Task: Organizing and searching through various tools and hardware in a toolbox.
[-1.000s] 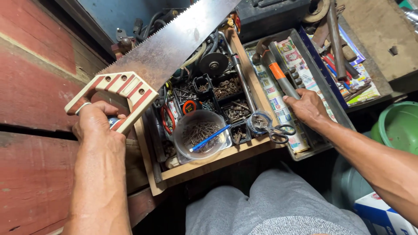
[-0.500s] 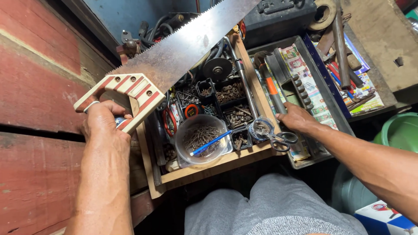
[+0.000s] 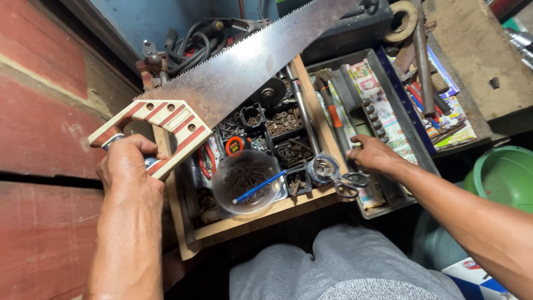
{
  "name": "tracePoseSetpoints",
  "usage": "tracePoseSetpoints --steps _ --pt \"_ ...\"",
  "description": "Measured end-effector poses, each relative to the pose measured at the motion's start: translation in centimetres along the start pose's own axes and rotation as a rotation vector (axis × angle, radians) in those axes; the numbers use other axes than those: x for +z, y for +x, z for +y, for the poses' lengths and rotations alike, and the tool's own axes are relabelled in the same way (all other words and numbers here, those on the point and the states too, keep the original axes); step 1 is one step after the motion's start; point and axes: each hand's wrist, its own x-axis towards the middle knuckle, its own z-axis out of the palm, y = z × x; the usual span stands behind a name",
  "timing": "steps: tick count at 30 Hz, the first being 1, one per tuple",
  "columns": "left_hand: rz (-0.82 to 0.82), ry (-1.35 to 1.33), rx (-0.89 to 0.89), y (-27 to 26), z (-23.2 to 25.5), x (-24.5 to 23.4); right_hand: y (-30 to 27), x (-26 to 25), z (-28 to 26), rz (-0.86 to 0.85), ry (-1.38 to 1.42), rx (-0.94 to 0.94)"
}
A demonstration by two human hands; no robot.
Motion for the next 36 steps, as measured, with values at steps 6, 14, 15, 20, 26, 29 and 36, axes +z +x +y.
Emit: tracePoseSetpoints --steps 6,14,15,20,26,29,36 --pt "0.032 0.03 -0.002 -1.4 -1.9 2.2 0.9 -6.9 3.2 0.232 0.628 -0.166" --pt "0.052 0.012 -0.022 -5.3 -4.5 6.1 12.1 -14.4 14.0 0.495 0.3 -0.001" --pt "0.068 -0.003 -0.027 -6.1 -4.7 6.5 15.0 -14.8 16.6 0.515 0.143 -0.142" --pt "0.138 -0.022 0.001 -7.9 -6.0 7.7 16.3 -14.8 17.7 0.379 0.142 0.027" --pt "0.202 -0.112 -0.002 -8.7 -7.2 7.7 14.3 -14.1 17.1 0.596 0.026 -0.253" --pt "0.226 -0.162 -0.016 -8.9 -7.6 7.2 10.3 -13.5 12.1 0.581 0.097 -0.395" --pt "0.231 -0.144 0.016 -8.8 -7.7 5.6 1.9 -9.6 -0.1 -0.012 0.283 -0.462"
